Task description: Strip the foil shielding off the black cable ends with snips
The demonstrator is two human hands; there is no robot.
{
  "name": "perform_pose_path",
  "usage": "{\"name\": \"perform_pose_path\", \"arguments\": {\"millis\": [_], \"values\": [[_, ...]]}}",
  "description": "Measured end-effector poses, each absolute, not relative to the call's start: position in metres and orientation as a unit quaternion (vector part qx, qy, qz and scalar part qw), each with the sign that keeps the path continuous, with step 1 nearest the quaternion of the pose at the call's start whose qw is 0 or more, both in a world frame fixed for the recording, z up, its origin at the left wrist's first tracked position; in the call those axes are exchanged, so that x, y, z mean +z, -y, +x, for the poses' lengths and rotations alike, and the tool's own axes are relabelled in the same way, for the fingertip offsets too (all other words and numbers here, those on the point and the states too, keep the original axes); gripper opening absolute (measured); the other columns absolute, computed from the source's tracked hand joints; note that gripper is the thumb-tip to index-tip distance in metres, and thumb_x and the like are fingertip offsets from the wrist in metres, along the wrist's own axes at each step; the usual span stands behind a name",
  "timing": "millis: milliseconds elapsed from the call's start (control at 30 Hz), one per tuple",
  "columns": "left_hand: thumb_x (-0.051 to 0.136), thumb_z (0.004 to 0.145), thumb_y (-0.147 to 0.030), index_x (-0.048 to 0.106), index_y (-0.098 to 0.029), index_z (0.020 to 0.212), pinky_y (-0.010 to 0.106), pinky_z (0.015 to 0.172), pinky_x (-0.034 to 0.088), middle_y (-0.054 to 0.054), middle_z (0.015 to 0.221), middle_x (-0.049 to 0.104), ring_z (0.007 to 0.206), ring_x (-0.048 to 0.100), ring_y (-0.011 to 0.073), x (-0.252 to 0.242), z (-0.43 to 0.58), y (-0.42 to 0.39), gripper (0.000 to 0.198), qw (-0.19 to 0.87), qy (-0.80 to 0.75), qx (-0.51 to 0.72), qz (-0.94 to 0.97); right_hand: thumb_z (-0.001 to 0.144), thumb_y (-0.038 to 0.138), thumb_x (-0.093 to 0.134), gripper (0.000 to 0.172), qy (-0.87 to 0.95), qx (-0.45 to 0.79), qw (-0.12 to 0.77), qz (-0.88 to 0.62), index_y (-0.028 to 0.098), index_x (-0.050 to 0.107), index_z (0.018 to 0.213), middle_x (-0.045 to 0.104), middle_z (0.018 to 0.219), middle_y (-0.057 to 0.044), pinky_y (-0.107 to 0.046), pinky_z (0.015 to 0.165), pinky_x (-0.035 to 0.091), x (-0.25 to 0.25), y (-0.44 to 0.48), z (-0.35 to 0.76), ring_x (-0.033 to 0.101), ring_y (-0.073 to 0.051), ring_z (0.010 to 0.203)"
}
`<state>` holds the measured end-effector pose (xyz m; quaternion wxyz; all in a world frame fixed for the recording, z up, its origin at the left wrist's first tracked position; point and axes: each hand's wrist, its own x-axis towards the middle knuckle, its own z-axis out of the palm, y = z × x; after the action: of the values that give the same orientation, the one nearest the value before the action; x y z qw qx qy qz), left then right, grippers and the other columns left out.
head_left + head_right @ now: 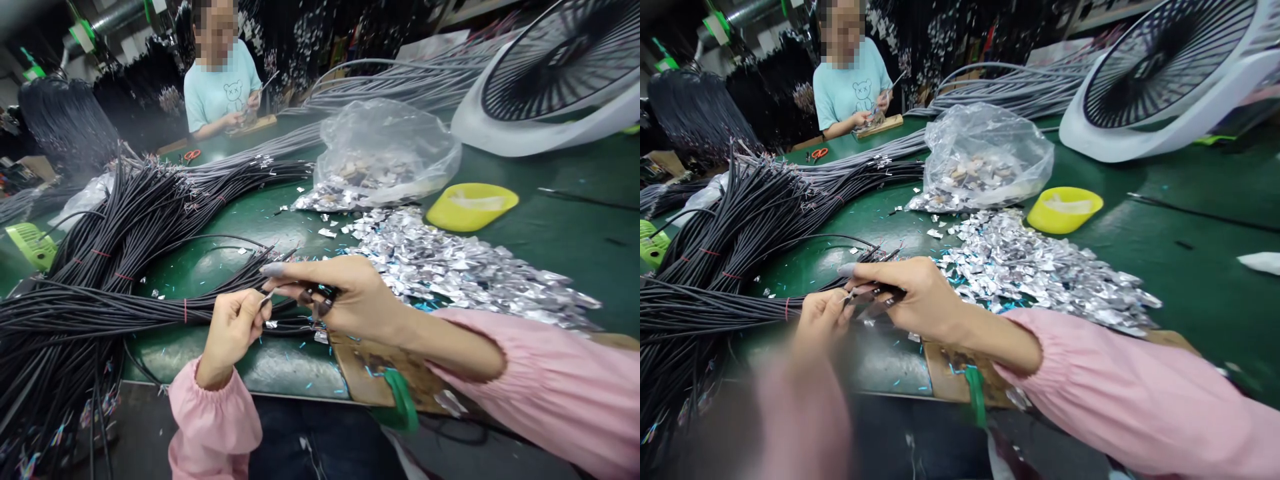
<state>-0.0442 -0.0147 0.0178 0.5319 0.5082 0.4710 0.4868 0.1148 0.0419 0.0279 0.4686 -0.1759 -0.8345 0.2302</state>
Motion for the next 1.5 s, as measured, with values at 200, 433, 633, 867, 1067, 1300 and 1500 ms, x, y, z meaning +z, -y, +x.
{"name": "perform_pose_path", "arguments": {"millis": [200,433,633,867,1067,1300,1500], "values": [[0.059,0.071,-0.063,0.037,-0.016,0.05,0.017,0.034,0.013,-0.007,0.043,0.029,0.034,0.023,0.0011,0.018,-0.045,0.013,0.056,0.552,-0.464,0.474,0.505,0.074,0.005,0.049,0.03,0.845,0.165,0.482,-0.164,0.016,0.065,0.097,0.073,0.083,-0.006,-0.021,0.061,0.054,0.023,-0.042,0.109,0.069,-0.015,0.07],[0.064,0.071,-0.056,0.052,-0.012,0.058,0.016,0.036,0.023,-0.005,0.046,0.04,0.036,0.032,0.0019,0.008,-0.042,0.012,0.047,0.537,-0.453,0.503,0.503,0.077,0.012,0.05,0.02,0.763,0.364,0.471,-0.253,0.014,0.061,0.094,0.07,0.074,-0.004,-0.018,0.057,0.053,0.024,-0.034,0.099,0.066,-0.012,0.063],[0.066,0.073,-0.048,0.064,-0.011,0.072,0.017,0.039,0.033,0.0,0.055,0.054,0.041,0.042,0.0049,0.001,-0.035,0.013,0.037,0.464,-0.501,0.557,0.473,0.076,0.016,0.054,0.016,0.775,0.312,0.468,-0.288,0.019,0.068,0.082,0.071,0.076,-0.003,-0.022,0.059,0.054,0.032,-0.038,0.108,0.066,-0.013,0.065],[0.063,0.079,-0.034,0.069,-0.014,0.079,0.02,0.056,0.044,0.004,0.07,0.06,0.063,0.055,0.0117,-0.004,-0.035,0.016,0.021,0.364,-0.516,0.557,0.539,0.074,0.006,0.045,0.033,0.846,0.165,0.462,-0.21,0.021,0.072,0.084,0.073,0.086,-0.005,-0.023,0.059,0.054,0.026,-0.042,0.124,0.069,-0.017,0.077],[0.057,0.084,-0.038,0.068,-0.015,0.072,0.02,0.047,0.034,0.001,0.06,0.053,0.051,0.045,0.0086,-0.008,-0.037,0.017,0.028,0.307,-0.501,0.56,0.584,0.079,0.014,0.054,0.019,0.801,0.33,0.441,-0.235,0.02,0.072,0.075,0.072,0.069,0.0,-0.019,0.054,0.053,0.027,-0.044,0.116,0.066,-0.012,0.058],[0.049,0.085,-0.051,0.061,-0.013,0.064,0.019,0.041,0.029,0.002,0.056,0.051,0.044,0.04,0.0065,-0.009,-0.039,0.016,0.046,0.416,-0.5,0.538,0.537,0.076,0.007,0.051,0.028,0.82,0.264,0.473,-0.185,0.022,0.073,0.085,0.073,0.073,0.0,-0.017,0.052,0.051,0.027,-0.044,0.119,0.067,-0.011,0.058],[0.048,0.081,-0.06,0.055,-0.013,0.059,0.018,0.036,0.021,-0.004,0.045,0.04,0.036,0.032,0.0039,0.0,-0.042,0.018,0.053,0.481,-0.511,0.485,0.522,0.074,0.009,0.046,0.031,0.828,0.236,0.468,-0.201,0.024,0.072,0.082,0.073,0.071,0.0,-0.021,0.053,0.051,0.026,-0.042,0.115,0.067,-0.013,0.059]]}}
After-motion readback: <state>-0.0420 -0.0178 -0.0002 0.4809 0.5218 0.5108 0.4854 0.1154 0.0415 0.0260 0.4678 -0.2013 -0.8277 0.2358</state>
